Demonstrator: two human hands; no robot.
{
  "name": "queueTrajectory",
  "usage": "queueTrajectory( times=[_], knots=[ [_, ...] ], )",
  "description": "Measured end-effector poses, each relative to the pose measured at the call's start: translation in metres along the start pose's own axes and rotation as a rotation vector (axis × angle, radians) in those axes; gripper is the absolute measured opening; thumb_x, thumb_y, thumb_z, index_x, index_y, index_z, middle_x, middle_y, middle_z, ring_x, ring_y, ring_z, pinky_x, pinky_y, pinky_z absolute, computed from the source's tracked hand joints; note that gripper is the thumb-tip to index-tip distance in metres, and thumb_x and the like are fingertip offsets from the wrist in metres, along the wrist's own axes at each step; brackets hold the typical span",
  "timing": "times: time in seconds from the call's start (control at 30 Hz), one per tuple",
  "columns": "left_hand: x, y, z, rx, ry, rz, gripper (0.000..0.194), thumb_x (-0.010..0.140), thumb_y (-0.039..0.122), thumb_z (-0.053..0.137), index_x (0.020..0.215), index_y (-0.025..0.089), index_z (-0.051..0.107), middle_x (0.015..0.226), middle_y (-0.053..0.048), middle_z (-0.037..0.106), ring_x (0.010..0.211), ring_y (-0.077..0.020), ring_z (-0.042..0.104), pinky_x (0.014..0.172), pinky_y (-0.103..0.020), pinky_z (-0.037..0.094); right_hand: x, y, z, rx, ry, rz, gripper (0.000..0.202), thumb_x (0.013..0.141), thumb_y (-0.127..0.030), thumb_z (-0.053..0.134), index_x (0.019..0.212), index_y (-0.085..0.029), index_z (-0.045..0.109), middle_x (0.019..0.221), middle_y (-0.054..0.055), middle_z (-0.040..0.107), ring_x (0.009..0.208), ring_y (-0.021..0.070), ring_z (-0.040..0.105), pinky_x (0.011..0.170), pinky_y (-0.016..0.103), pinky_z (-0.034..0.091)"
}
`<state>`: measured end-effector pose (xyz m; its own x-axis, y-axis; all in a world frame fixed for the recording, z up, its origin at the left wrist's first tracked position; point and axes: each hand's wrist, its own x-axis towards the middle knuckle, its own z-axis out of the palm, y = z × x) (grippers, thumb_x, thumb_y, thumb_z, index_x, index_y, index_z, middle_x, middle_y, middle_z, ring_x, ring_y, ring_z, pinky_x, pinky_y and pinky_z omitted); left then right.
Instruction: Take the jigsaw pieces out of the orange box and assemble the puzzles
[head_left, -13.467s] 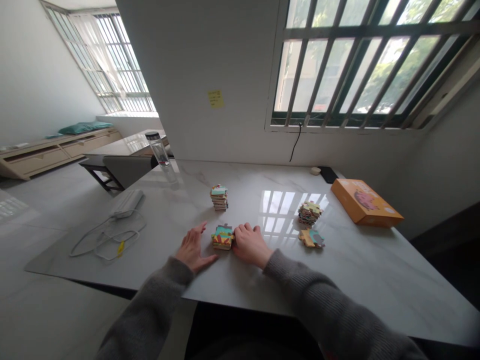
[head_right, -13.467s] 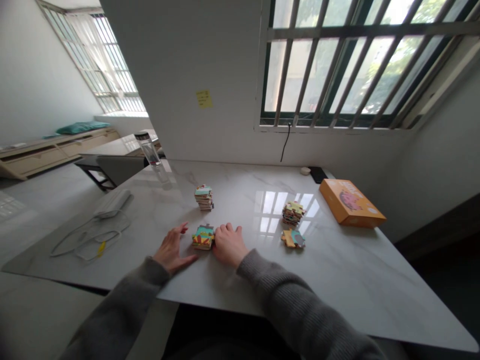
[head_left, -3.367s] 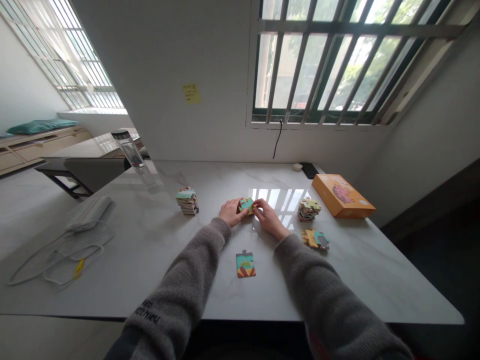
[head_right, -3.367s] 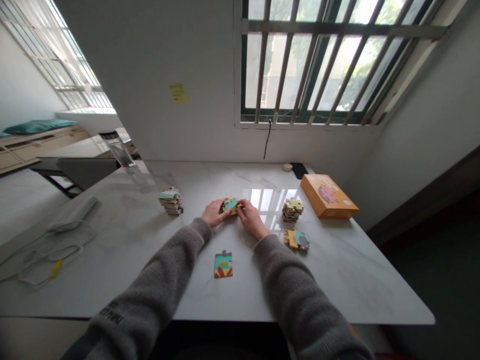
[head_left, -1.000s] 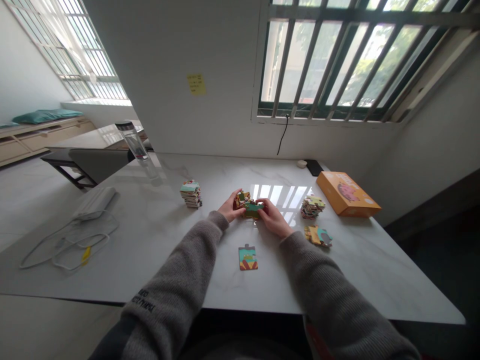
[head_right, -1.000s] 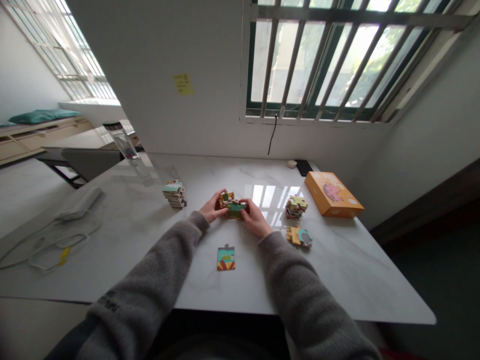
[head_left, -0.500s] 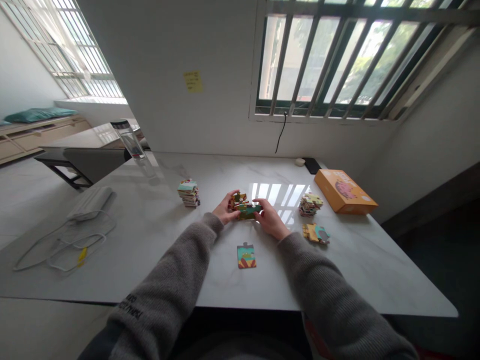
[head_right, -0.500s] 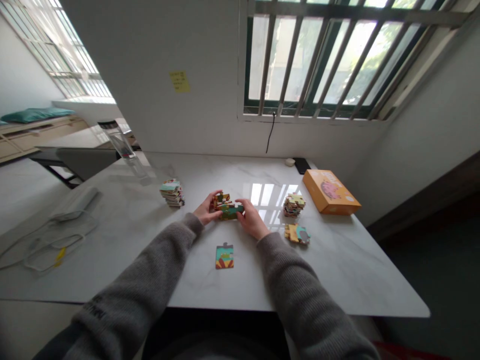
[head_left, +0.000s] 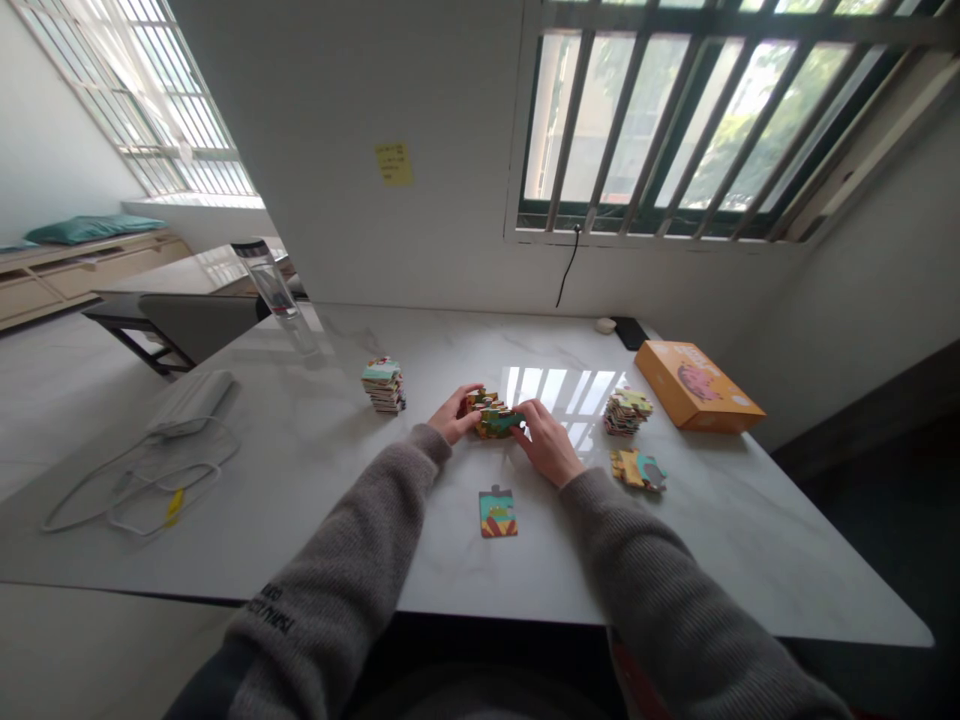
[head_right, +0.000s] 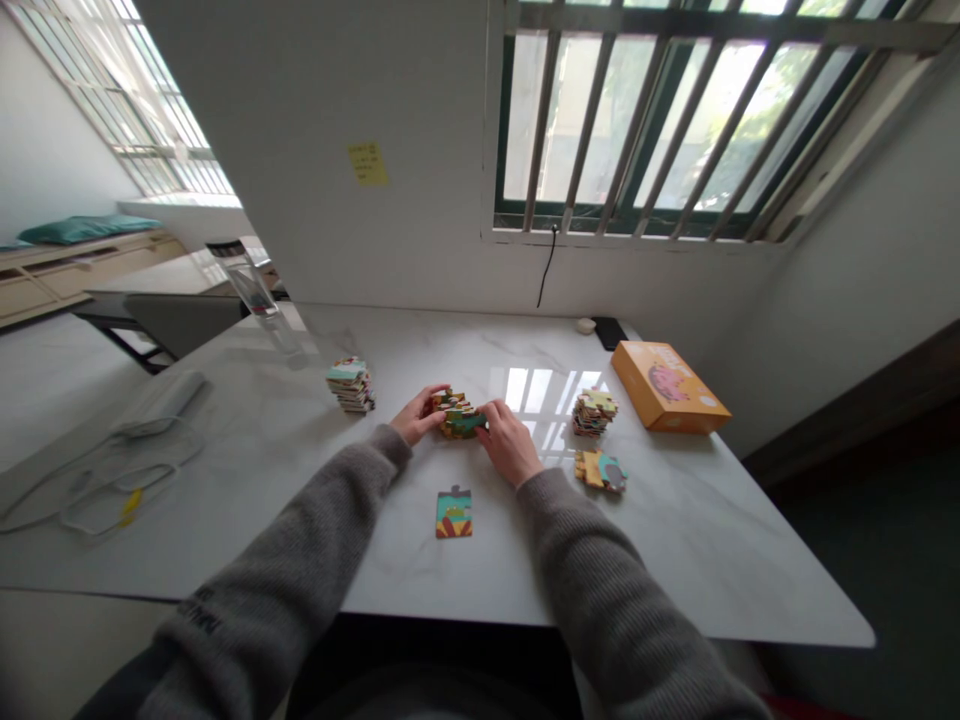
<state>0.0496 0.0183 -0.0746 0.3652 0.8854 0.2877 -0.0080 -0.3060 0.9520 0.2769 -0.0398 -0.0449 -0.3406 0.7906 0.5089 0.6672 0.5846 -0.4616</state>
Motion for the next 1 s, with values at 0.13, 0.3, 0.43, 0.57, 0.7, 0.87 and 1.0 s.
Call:
queueTrajectory(
  times=[0.13,0.3,0.43,0.57,0.7,0.87,1.0],
  knots=[
    [-0.002,0.008,0.002,0.021,0.008,-0.021,0.071,0.075,0.031,0.077,0.137,0.016,0.044,0.121,-0.015,0.065,0.109,-0.0263,0.066,0.104,-0.046,0.048,-0.001,0.004,0.001,0.219,0.033,0.108,0.008,0.085,-0.021,0.057,0.09,-0.022,0.051,0.089,0.004,0.058,0.082,0.0213,0.057,0.071,0.034,0.048],
    [-0.002,0.011,0.005,0.041,0.051,-0.039,0.065,0.074,0.028,0.077,0.131,0.017,0.048,0.114,-0.012,0.067,0.104,-0.0249,0.067,0.1,-0.045,0.05,0.007,0.016,-0.011,0.775,0.183,0.36,0.027,0.083,-0.037,0.063,0.101,-0.023,0.048,0.092,0.001,0.059,0.074,0.0157,0.058,0.065,0.03,0.05],
    [-0.002,0.011,0.003,0.047,0.031,-0.046,0.066,0.074,0.028,0.077,0.132,0.016,0.047,0.115,-0.012,0.066,0.106,-0.0257,0.067,0.101,-0.046,0.049,0.009,0.021,-0.017,0.854,0.134,0.392,0.037,0.082,-0.04,0.064,0.113,-0.023,0.053,0.103,0.004,0.063,0.082,0.0174,0.063,0.069,0.03,0.053],
    [-0.002,0.013,-0.001,0.03,-0.097,-0.039,0.079,0.069,0.024,0.081,0.136,0.015,0.041,0.125,-0.016,0.06,0.111,-0.0271,0.066,0.104,-0.046,0.048,0.004,0.015,-0.012,0.529,-0.082,0.251,0.02,0.084,-0.031,0.059,0.101,-0.02,0.059,0.093,0.003,0.063,0.08,0.0173,0.06,0.071,0.031,0.051],
    [-0.004,0.012,-0.001,0.119,-0.079,-0.02,0.077,0.07,0.024,0.081,0.136,0.015,0.042,0.122,-0.016,0.06,0.109,-0.0269,0.066,0.104,-0.048,0.048,0.002,0.005,-0.007,0.351,-0.097,0.175,0.02,0.083,-0.022,0.056,0.104,-0.02,0.057,0.096,0.004,0.061,0.08,0.0174,0.058,0.068,0.03,0.05],
    [-0.005,0.013,0.007,0.217,0.028,0.01,0.066,0.07,0.025,0.082,0.127,0.019,0.05,0.113,-0.01,0.063,0.1,-0.0226,0.067,0.098,-0.043,0.051,0.002,0.003,-0.002,0.278,-0.085,0.127,0.045,0.083,-0.015,0.058,0.128,-0.022,0.053,0.113,0.008,0.052,0.086,0.0174,0.058,0.077,0.033,0.053],
    [-0.006,0.021,0.007,0.204,-0.009,-0.023,0.063,0.069,0.031,0.083,0.122,0.02,0.052,0.109,-0.008,0.065,0.095,-0.0216,0.067,0.092,-0.04,0.054,0.002,0.005,0.003,0.25,-0.076,0.076,0.059,0.082,-0.012,0.061,0.138,-0.025,0.047,0.116,0.008,0.051,0.102,0.022,0.056,0.092,0.039,0.05]
  ],
)
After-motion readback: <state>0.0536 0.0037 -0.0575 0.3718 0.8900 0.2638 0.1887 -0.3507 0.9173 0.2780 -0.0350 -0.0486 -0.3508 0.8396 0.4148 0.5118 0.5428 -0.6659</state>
